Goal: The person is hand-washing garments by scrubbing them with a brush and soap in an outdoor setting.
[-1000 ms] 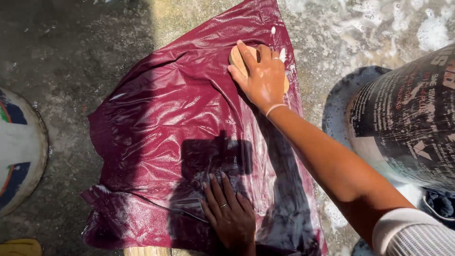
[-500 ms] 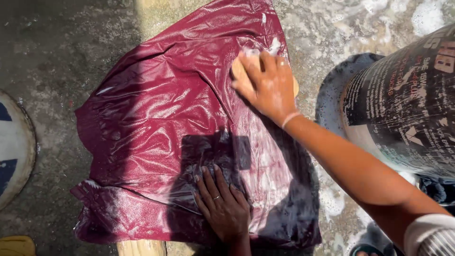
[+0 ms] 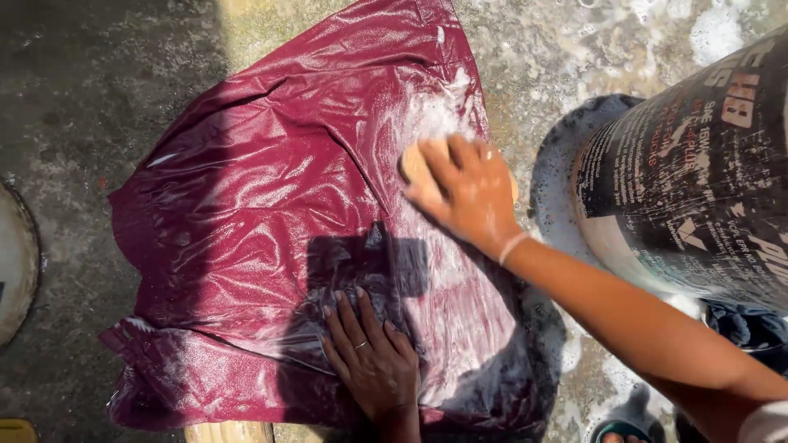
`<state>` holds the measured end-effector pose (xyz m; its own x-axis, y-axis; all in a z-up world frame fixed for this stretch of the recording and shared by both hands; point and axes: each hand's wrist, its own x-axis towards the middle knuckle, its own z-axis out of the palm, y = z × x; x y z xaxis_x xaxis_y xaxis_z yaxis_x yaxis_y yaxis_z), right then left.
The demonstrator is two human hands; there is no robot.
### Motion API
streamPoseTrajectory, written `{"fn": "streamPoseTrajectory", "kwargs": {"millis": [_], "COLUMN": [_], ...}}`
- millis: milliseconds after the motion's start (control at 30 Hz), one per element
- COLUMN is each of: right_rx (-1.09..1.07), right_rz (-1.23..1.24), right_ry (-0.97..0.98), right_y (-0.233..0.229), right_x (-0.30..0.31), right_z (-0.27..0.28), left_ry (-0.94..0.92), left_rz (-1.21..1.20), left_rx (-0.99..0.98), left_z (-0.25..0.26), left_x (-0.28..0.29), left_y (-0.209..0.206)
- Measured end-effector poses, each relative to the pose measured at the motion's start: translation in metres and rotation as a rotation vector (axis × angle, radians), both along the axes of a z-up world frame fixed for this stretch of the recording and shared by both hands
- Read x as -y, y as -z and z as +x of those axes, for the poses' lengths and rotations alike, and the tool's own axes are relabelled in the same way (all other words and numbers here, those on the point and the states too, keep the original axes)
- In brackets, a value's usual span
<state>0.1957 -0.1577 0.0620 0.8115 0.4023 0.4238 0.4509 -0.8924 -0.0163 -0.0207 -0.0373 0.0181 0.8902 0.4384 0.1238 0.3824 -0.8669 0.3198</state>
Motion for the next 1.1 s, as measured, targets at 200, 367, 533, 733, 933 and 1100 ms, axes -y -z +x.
{"fn": "streamPoseTrajectory", "kwargs": {"millis": [200,367,533,733,933,1100], "right_rx": [-0.049,-0.126,-0.148,-0.158,-0.086,-0.190], "right_rz": [-0.112,-0.030,-0.156,-0.069,0.000,-0.097], "right_ry": [-0.845,-0.082,-0.309,-0.682,-0.110,-0.648], "right_y": [0.024,0.027,0.014,0.020,0.002,0.009], "right_x": [0.074,0.023,0.067,0.071,0.010,0.063], "right_z": [-0.120,0.065,-0.109,-0.024,-0.006,-0.100], "left_ry": [-0.018,-0.006,-0.008,-0.003,-0.006,0.002], "left_rz": [0.011,-0.009,-0.019,-0.015,-0.011,-0.014], "left_rx": [-0.002,-0.006,-0.002,-0.031,-0.019,-0.004], "left_z": [0.009,0.005,0.004,0.000,0.000,0.004], "left_x": [-0.008,-0.005,-0.002,-0.005,-0.004,-0.008], "left_y": [0.008,0.006,0.004,0.004,0.005,0.006]}}
